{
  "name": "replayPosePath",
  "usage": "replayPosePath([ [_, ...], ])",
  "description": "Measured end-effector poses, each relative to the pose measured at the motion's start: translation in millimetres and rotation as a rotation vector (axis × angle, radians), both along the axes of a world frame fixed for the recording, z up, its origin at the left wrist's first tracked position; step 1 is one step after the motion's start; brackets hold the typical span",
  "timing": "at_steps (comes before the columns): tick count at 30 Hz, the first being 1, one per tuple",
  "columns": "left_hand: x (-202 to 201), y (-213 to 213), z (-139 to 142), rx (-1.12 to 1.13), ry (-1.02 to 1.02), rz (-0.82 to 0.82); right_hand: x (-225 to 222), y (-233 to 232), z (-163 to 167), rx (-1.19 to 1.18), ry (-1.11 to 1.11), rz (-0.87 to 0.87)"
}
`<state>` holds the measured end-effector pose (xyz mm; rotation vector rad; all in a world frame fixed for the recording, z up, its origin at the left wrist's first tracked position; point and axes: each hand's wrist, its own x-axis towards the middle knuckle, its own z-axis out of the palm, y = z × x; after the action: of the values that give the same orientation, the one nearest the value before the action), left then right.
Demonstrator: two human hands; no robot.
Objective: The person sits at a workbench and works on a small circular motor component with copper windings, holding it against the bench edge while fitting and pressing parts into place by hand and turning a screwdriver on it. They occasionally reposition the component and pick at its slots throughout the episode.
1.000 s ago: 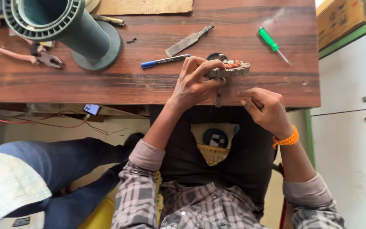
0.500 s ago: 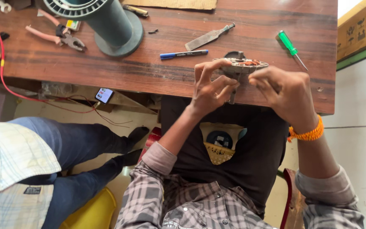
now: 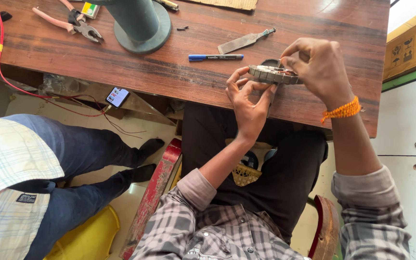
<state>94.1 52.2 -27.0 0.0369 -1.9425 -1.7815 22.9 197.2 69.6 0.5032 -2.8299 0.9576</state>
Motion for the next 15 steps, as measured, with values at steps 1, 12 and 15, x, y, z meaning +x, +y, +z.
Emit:
replayPosePath([
  [1,-2,2,1,0.016,-0.011,0.001,-6,3,-3,0.000,0.005,-0.015],
  [12,-23,-28,12,-0.506,0.474,-0.073,-17,37,-26,-0.173,-0.044,-0.170],
  [15,-59,-51,19,-0.693,0.562,-0.395,-9,45,-18,-0.165,-0.047,-0.230],
])
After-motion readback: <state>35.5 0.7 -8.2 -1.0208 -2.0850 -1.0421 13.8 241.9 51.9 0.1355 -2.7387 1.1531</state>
